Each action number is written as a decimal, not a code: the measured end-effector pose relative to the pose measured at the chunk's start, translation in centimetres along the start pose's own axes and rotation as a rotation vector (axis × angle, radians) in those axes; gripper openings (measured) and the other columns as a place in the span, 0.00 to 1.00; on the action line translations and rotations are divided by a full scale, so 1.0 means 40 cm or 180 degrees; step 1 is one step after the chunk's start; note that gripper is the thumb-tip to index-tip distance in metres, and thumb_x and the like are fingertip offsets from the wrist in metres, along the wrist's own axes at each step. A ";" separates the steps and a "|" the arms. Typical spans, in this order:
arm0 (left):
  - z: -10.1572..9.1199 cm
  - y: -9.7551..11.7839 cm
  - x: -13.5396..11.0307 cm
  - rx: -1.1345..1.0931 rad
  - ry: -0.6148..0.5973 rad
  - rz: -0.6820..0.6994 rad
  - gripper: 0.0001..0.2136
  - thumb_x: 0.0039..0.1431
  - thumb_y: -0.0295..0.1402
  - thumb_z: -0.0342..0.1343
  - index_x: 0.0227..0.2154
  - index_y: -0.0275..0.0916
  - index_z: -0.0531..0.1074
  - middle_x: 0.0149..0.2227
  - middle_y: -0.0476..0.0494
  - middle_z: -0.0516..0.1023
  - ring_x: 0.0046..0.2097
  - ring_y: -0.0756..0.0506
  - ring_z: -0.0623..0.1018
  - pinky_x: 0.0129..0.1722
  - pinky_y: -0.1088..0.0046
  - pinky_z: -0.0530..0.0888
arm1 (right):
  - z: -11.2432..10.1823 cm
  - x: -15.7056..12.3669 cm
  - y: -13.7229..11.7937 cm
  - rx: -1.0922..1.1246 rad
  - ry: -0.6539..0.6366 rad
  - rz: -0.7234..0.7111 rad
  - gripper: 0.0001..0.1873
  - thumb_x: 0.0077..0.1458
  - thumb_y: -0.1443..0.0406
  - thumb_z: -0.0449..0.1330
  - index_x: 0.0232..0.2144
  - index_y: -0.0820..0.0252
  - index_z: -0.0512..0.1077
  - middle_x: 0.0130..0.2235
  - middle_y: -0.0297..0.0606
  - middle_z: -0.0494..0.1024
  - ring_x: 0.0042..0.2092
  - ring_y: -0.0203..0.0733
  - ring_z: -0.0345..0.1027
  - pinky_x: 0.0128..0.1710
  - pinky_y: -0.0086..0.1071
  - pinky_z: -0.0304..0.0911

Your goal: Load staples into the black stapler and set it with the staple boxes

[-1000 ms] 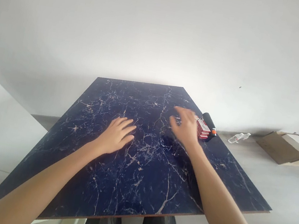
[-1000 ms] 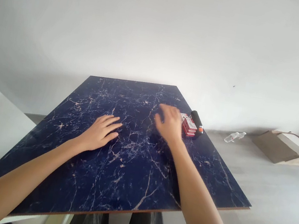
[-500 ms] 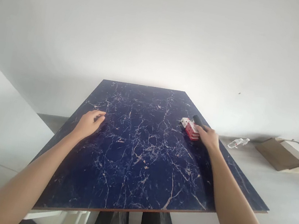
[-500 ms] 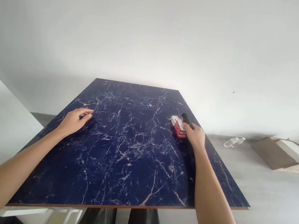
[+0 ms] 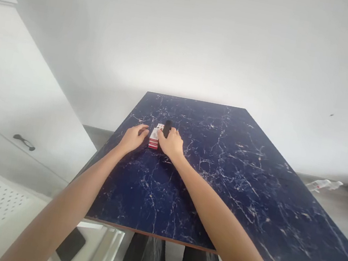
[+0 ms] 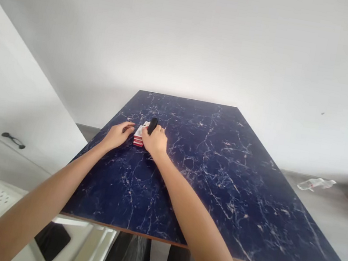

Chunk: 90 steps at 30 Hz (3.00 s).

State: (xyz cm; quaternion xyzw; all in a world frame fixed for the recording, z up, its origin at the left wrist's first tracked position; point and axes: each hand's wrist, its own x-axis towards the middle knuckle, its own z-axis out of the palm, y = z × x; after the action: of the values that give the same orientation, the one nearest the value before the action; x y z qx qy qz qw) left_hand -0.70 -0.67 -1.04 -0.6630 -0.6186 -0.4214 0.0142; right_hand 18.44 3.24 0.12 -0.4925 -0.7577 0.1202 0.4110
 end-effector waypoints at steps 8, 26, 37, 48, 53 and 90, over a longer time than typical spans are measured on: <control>-0.027 0.010 -0.010 -0.0217 -0.0317 -0.0183 0.31 0.68 0.52 0.50 0.69 0.46 0.61 0.68 0.41 0.68 0.68 0.36 0.67 0.65 0.56 0.66 | -0.001 0.118 0.079 0.0418 0.0291 -0.0113 0.30 0.71 0.47 0.40 0.56 0.59 0.70 0.48 0.49 0.81 0.52 0.59 0.74 0.55 0.49 0.65; -0.013 0.046 -0.017 0.0013 -0.0469 -0.0269 0.27 0.65 0.51 0.55 0.59 0.38 0.73 0.58 0.33 0.75 0.58 0.32 0.74 0.56 0.56 0.70 | 0.014 0.355 0.203 0.0585 -0.0597 -0.0697 0.19 0.55 0.73 0.53 0.43 0.59 0.80 0.45 0.41 0.81 0.47 0.47 0.75 0.54 0.41 0.67; -0.032 0.031 -0.008 -0.1198 0.0711 -0.1135 0.16 0.62 0.43 0.58 0.47 0.40 0.76 0.43 0.42 0.83 0.35 0.44 0.79 0.36 0.70 0.73 | -0.032 0.291 0.213 -0.0745 -0.0395 -0.2779 0.27 0.57 0.75 0.51 0.57 0.64 0.74 0.62 0.49 0.72 0.58 0.56 0.66 0.60 0.49 0.65; -0.040 -0.041 0.011 -0.1414 0.0722 -0.1533 0.14 0.60 0.31 0.61 0.49 0.41 0.74 0.43 0.42 0.82 0.33 0.45 0.82 0.36 0.67 0.79 | -0.034 0.271 0.212 -0.1086 -0.0372 -0.2698 0.25 0.57 0.75 0.51 0.55 0.64 0.75 0.61 0.48 0.73 0.57 0.56 0.65 0.57 0.47 0.66; -0.036 -0.042 0.020 -0.2083 0.0548 -0.1576 0.14 0.60 0.28 0.60 0.49 0.38 0.75 0.46 0.39 0.83 0.37 0.45 0.85 0.42 0.66 0.83 | -0.035 0.267 0.210 -0.1288 -0.0358 -0.2753 0.23 0.59 0.75 0.50 0.53 0.66 0.76 0.59 0.49 0.74 0.56 0.57 0.65 0.56 0.47 0.65; 0.024 0.208 -0.100 -0.2202 0.0021 -0.0142 0.11 0.60 0.39 0.61 0.41 0.39 0.80 0.36 0.43 0.84 0.29 0.46 0.80 0.31 0.69 0.78 | -0.216 -0.111 0.148 0.2459 0.0050 -0.0277 0.14 0.59 0.50 0.63 0.38 0.52 0.78 0.34 0.34 0.80 0.33 0.42 0.70 0.36 0.36 0.66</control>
State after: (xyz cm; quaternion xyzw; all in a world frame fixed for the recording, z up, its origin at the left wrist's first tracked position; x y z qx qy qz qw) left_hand 7.22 -5.34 0.22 -0.6136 -0.4533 -0.6085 -0.2186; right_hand 29.44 0.41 -0.13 -0.2698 -0.6736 0.3753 0.5767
